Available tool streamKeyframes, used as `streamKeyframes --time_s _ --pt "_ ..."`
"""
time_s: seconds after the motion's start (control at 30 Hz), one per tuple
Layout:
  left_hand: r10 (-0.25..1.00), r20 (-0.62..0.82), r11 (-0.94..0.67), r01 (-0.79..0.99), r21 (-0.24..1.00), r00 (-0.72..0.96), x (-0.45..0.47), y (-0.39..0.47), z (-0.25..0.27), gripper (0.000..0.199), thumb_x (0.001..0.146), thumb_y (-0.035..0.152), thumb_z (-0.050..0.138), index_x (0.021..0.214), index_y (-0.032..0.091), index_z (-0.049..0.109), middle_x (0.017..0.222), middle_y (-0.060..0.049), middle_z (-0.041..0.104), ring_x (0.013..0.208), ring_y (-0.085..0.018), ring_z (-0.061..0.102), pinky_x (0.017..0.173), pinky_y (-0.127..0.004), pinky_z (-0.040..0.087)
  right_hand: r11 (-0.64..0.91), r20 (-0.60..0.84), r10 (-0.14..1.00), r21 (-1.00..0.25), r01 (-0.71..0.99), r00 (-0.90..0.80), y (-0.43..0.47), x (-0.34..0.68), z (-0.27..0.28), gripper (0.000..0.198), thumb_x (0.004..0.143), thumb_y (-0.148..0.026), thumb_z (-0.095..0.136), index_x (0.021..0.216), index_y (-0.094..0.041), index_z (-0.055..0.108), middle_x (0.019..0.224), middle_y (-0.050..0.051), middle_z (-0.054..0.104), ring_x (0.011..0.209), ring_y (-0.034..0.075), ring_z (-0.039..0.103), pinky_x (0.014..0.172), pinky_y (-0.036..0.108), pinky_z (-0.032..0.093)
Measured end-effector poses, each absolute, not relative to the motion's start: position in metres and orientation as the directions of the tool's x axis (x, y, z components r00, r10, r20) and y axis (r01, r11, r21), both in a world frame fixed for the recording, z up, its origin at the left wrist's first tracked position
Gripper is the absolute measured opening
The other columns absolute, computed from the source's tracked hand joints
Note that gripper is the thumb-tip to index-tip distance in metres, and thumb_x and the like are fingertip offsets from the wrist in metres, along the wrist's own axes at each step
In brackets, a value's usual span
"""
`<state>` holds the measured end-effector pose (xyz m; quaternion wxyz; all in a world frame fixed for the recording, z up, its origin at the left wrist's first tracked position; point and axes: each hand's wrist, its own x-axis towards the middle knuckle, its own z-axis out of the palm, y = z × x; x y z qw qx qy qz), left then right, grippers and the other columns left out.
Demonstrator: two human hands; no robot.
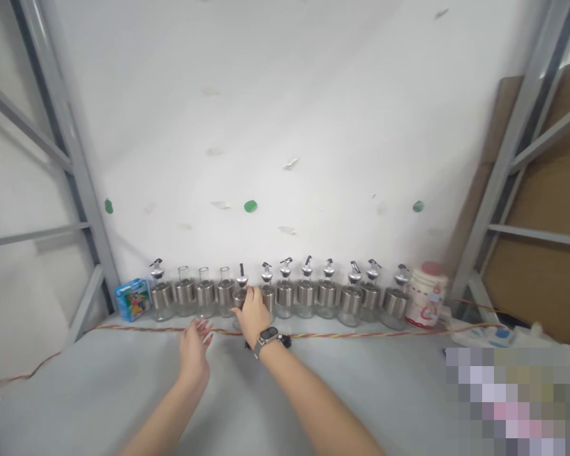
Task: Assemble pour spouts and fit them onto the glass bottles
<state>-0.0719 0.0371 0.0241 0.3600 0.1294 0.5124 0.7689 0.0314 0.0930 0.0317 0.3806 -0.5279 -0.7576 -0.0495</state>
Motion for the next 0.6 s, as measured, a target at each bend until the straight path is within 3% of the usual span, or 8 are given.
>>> streamKeyframes --time_s 0.1,0.2,0.37,0.5,0.6 --pt "0.695 -0.181 -0.201 -0.430 0.880 -0.696 -0.071 0.037 0.023 0.009 0.076 0.027 0.044 0.081 0.019 0.048 0.086 -0.003 0.056 0.075 -0.013 0.058 0.066 -0.027 0.043 0.423 0.649 0.744 -0.271 0.864 -0.160 0.093 0.034 0.033 0.043 0.073 -0.030 0.062 0.106 -0.010 0.043 0.113 0.019 0.044 0.105 0.028 0.044 0.085 0.038 0.038" --pt "0.695 -0.189 -0.197 -0.437 0.878 -0.694 -0.069 0.036 0.025 0.008 0.076 0.027 0.044 0.080 0.020 0.047 0.085 -0.002 0.055 0.074 -0.012 0.058 0.066 -0.027 0.043 0.419 0.643 0.739 -0.209 0.883 -0.198 0.097 0.037 0.034 0.027 0.075 -0.027 0.061 0.092 -0.011 0.047 0.098 0.016 0.051 0.094 0.027 0.048 0.080 0.040 0.038" --pt "0.697 -0.189 -0.201 -0.442 0.874 -0.691 -0.068 0.034 0.027 0.007 0.077 0.026 0.044 0.080 0.020 0.046 0.086 -0.002 0.055 0.073 -0.012 0.059 0.065 -0.026 0.043 0.445 0.629 0.729 -0.136 0.885 -0.270 0.102 0.029 0.039 0.011 0.080 -0.019 0.053 0.088 -0.014 0.049 0.086 0.010 0.053 0.081 0.022 0.053 0.073 0.035 0.040" --pt "0.704 -0.184 -0.204 -0.444 0.873 -0.686 -0.069 0.034 0.026 0.007 0.077 0.025 0.043 0.081 0.019 0.046 0.086 -0.003 0.055 0.071 -0.012 0.058 0.062 -0.024 0.042 0.488 0.642 0.703 -0.124 0.864 -0.305 0.101 0.012 0.049 0.019 0.082 -0.024 0.050 0.100 -0.020 0.049 0.101 0.010 0.048 0.083 0.019 0.054 0.069 0.029 0.041" --pt "0.709 -0.188 -0.197 -0.447 0.873 -0.680 -0.070 0.035 0.023 0.007 0.077 0.023 0.042 0.080 0.018 0.046 0.085 -0.004 0.055 0.069 -0.012 0.058 0.060 -0.024 0.042 0.511 0.658 0.687 -0.137 0.849 -0.308 0.103 -0.004 0.057 0.033 0.084 -0.030 0.046 0.116 -0.029 0.038 0.122 0.010 0.034 0.086 0.016 0.054 0.066 0.024 0.041"
